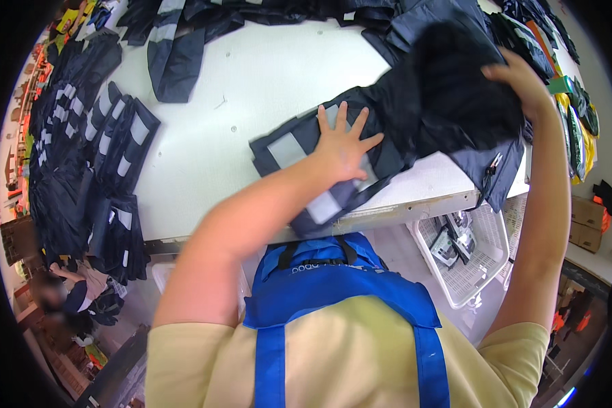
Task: The person folds a dark blue jacket with reflective stripes on a white table. They smooth the fabric, fold the sleeves inward, fold the body in half, then fold it again into a compact rectangle. The folded jacket is placed on a stack of similar folded jackets.
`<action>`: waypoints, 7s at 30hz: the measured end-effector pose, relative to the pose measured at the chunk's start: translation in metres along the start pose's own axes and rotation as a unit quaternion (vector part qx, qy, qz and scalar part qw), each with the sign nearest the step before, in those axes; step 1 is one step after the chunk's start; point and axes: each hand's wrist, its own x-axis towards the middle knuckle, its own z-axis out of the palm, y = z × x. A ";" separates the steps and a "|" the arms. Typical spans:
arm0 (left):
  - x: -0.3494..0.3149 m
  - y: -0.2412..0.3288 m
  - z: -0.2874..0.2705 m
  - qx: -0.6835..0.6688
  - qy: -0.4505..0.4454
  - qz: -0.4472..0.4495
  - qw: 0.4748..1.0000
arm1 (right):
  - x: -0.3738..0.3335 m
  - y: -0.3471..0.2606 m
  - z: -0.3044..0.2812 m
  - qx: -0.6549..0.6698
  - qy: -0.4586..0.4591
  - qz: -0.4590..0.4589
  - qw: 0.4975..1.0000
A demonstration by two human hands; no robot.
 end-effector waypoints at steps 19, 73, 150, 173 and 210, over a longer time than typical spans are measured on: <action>-0.098 -0.105 0.024 -0.377 0.123 -0.120 0.910 | -0.125 0.063 0.305 -0.302 0.012 -0.200 0.932; -0.168 -0.044 0.007 -0.466 0.165 -0.108 0.863 | -0.131 0.002 0.311 0.105 -0.160 -0.315 0.930; 0.222 0.125 -0.027 -0.284 0.066 0.065 0.954 | -0.173 0.176 0.142 0.235 0.310 0.131 0.912; 0.317 0.028 -0.267 0.004 0.382 0.356 0.853 | -0.129 0.264 0.032 0.222 0.439 0.211 0.845; -0.039 0.037 -0.019 -0.039 0.140 -0.096 0.985 | -0.154 0.134 0.047 -0.120 0.185 0.002 0.975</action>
